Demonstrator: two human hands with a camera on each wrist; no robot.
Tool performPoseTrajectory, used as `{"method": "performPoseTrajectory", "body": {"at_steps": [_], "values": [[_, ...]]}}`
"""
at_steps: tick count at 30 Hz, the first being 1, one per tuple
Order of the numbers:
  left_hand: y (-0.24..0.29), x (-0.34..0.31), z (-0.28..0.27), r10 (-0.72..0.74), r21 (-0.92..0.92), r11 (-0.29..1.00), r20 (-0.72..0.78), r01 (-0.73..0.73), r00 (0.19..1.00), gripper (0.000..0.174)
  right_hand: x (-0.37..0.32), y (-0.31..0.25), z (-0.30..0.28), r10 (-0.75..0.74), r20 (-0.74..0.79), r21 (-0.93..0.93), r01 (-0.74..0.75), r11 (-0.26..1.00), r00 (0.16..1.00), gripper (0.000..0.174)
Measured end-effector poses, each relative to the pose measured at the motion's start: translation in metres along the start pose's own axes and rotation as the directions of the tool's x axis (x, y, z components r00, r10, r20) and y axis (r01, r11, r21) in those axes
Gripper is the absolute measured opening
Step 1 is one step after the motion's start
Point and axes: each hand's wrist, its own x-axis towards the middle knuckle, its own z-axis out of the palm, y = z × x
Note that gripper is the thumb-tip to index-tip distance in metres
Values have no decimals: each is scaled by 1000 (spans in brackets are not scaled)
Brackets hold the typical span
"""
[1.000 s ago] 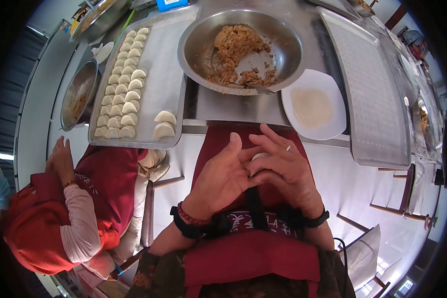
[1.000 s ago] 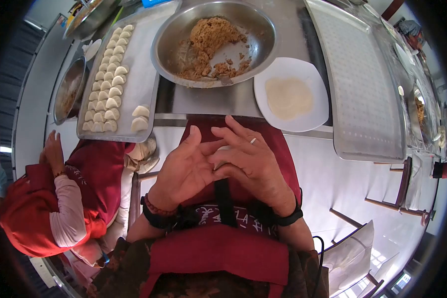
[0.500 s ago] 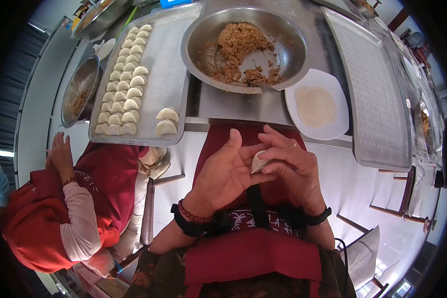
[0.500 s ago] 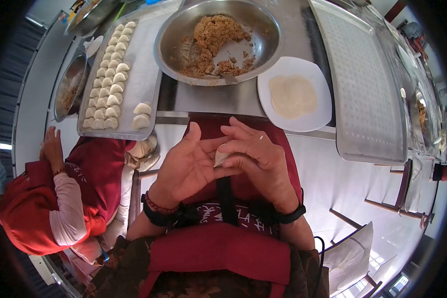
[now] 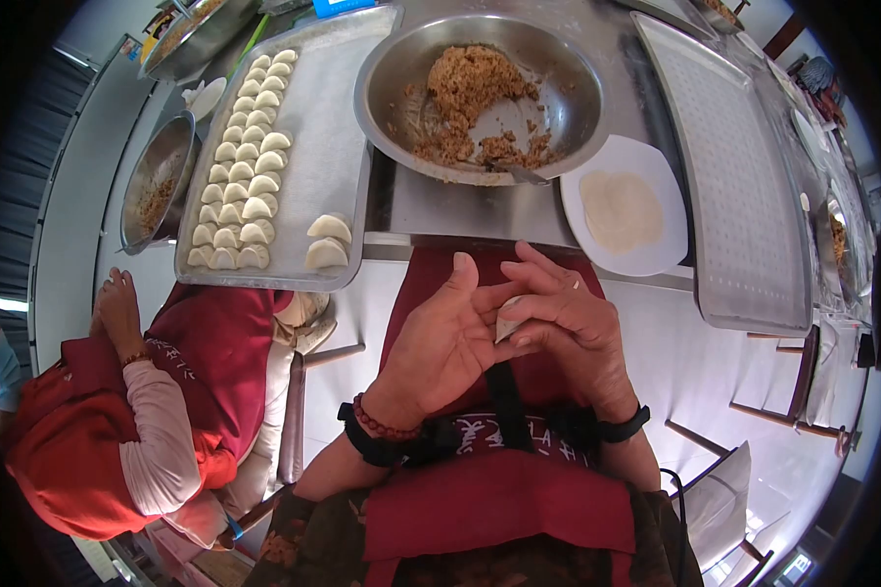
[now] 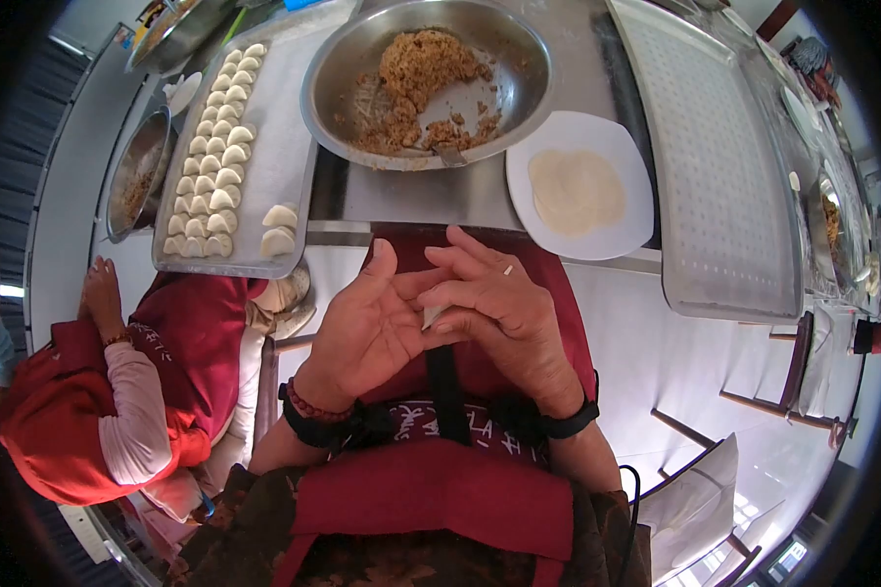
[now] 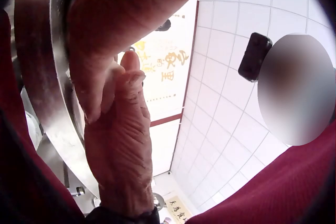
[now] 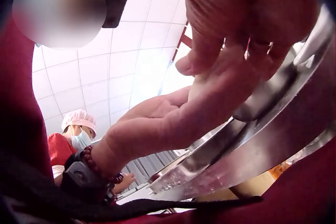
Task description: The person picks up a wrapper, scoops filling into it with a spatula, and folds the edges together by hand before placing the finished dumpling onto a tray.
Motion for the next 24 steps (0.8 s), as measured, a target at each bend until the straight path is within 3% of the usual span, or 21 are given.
{"method": "performPoseTrajectory", "body": {"at_steps": [2, 8, 14, 17, 22, 24], "values": [[-1, 0, 1, -4, 27, 1000, -10, 4, 1000, 70, 0, 3, -3, -74, 58, -102, 80, 992, 996, 20], [-3, 2, -8, -8, 38, 999, 38, 6, 999, 69, -4, 12, 0, -41, 71, -42, 44, 998, 997, 21], [1, 1, -3, 23, -53, 998, -7, -23, 1000, 74, -1, 1, 0, 65, -73, 129, -55, 990, 995, 46], [2, 3, 1, 48, -86, 995, 1, -47, 999, 74, -1, 1, 3, 53, -95, 75, -46, 996, 994, 49], [-7, 6, -9, 119, -256, 964, 199, -66, 973, 68, 1, 9, 5, -187, -93, -192, 166, 967, 978, 47], [-8, 5, -8, 101, -231, 971, 153, -64, 983, 67, 1, 11, 4, -244, -56, -285, 218, 933, 968, 47]]}}
